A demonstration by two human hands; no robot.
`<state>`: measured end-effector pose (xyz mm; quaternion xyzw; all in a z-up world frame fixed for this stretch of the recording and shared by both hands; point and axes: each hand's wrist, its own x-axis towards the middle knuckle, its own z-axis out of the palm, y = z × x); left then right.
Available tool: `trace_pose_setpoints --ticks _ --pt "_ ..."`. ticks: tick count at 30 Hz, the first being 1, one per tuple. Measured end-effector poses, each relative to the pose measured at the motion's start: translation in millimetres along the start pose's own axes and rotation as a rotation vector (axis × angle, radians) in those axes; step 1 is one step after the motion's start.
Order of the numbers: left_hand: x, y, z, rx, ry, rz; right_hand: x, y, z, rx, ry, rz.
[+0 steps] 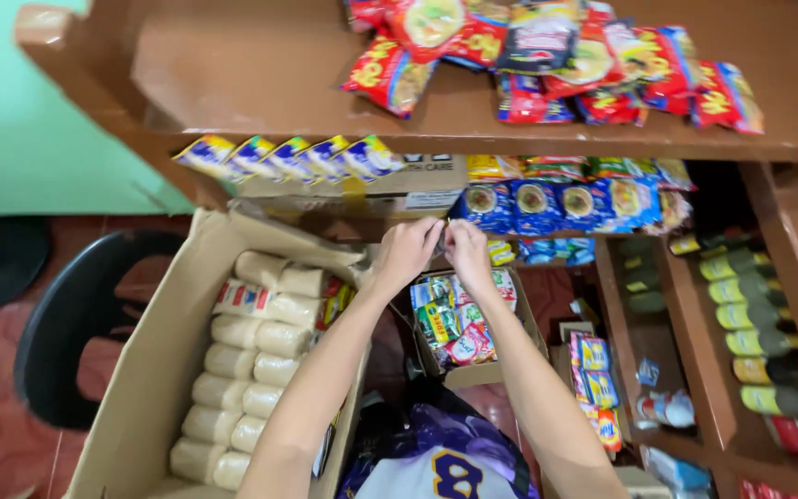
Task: Organizing and stocking various packaged food items onto store shelves from cardboard boxes.
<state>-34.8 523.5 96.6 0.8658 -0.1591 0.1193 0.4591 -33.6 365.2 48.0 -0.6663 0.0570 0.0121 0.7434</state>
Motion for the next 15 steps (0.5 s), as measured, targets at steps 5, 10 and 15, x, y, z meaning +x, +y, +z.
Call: trace_pose_setpoints --ticks 5,10,15 --pt "-10 9 41 0.122 -0.079 0.041 -43 12 -38 -0.064 0.133 -0.051" --pt "5 13 79 0.114 -0.035 -0.031 -65 12 -96 -0.164 0.246 -0.124" --pt "25 35 148 -0.195 -0.214 0.031 -86 2 -160 -0.172 0.363 -0.053"
